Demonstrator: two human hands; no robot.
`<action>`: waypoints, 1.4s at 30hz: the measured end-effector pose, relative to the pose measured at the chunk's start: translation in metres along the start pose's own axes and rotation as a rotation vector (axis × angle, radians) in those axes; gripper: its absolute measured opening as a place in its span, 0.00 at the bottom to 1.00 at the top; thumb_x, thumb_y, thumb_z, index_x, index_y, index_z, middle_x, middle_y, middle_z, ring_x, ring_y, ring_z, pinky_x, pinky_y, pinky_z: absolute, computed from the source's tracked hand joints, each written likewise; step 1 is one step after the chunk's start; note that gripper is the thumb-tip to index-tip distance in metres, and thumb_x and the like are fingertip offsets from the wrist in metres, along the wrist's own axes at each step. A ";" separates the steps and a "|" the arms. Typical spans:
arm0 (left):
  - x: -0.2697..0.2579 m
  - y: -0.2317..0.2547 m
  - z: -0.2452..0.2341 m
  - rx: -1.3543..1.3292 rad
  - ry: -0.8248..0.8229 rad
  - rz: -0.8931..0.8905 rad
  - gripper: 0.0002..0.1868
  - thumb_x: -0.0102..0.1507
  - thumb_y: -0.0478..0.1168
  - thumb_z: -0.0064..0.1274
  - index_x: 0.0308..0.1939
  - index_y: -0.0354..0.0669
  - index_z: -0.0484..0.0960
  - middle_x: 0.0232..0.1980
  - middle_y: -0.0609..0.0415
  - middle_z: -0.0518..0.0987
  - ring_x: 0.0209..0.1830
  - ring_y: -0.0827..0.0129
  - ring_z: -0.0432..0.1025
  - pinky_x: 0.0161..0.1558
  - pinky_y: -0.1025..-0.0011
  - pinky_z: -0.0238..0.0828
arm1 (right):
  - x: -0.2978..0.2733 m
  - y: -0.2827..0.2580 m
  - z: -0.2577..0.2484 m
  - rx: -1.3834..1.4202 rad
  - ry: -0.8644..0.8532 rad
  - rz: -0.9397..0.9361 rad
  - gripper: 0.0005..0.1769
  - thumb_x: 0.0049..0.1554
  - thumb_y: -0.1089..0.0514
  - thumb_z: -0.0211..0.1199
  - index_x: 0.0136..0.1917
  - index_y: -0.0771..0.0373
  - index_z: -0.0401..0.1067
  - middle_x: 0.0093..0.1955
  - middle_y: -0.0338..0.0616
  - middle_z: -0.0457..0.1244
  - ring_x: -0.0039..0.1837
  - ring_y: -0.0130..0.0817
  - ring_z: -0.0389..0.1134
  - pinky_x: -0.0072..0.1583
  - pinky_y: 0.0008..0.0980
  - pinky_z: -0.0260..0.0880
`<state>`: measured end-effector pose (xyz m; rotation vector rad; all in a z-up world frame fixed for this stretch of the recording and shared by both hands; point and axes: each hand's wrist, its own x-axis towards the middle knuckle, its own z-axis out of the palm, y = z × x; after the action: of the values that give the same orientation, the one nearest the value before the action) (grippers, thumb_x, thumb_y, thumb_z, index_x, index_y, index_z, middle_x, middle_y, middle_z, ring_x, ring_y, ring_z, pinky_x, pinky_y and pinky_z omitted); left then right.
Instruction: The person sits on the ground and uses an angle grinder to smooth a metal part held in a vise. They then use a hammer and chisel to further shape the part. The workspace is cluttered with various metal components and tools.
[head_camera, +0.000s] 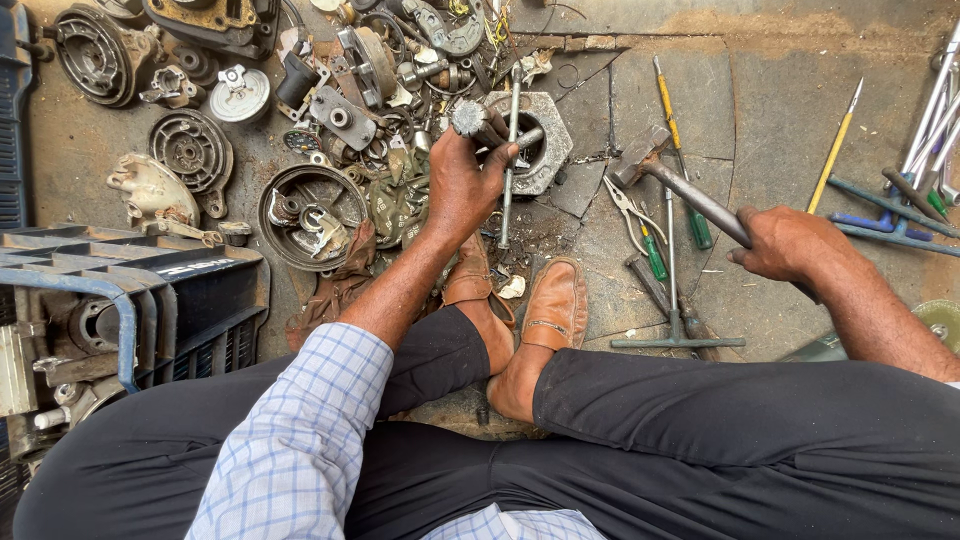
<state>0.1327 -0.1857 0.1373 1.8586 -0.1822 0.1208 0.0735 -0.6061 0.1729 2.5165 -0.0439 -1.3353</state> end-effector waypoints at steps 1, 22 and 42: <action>0.000 0.000 0.001 -0.008 0.003 -0.005 0.11 0.64 0.34 0.64 0.45 0.38 0.77 0.41 0.51 0.79 0.41 0.68 0.82 0.41 0.69 0.85 | 0.001 0.000 0.000 -0.006 0.002 -0.004 0.26 0.61 0.43 0.64 0.65 0.60 0.70 0.48 0.54 0.72 0.49 0.43 0.76 0.50 0.46 0.81; -0.006 0.011 0.000 0.010 0.034 0.046 0.11 0.65 0.34 0.64 0.46 0.39 0.76 0.41 0.51 0.79 0.42 0.67 0.81 0.41 0.67 0.80 | 0.004 0.004 0.005 0.007 0.015 -0.026 0.26 0.59 0.43 0.66 0.63 0.59 0.70 0.50 0.54 0.72 0.52 0.47 0.76 0.53 0.49 0.79; -0.005 0.005 -0.001 -0.001 0.055 0.055 0.12 0.65 0.32 0.64 0.47 0.37 0.77 0.41 0.52 0.79 0.40 0.67 0.80 0.42 0.67 0.81 | 0.002 0.002 0.008 0.009 -0.008 -0.004 0.27 0.61 0.43 0.65 0.66 0.60 0.69 0.48 0.55 0.72 0.51 0.45 0.76 0.52 0.47 0.80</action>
<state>0.1271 -0.1863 0.1416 1.8478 -0.1952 0.2091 0.0682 -0.6104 0.1678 2.5197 -0.0470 -1.3501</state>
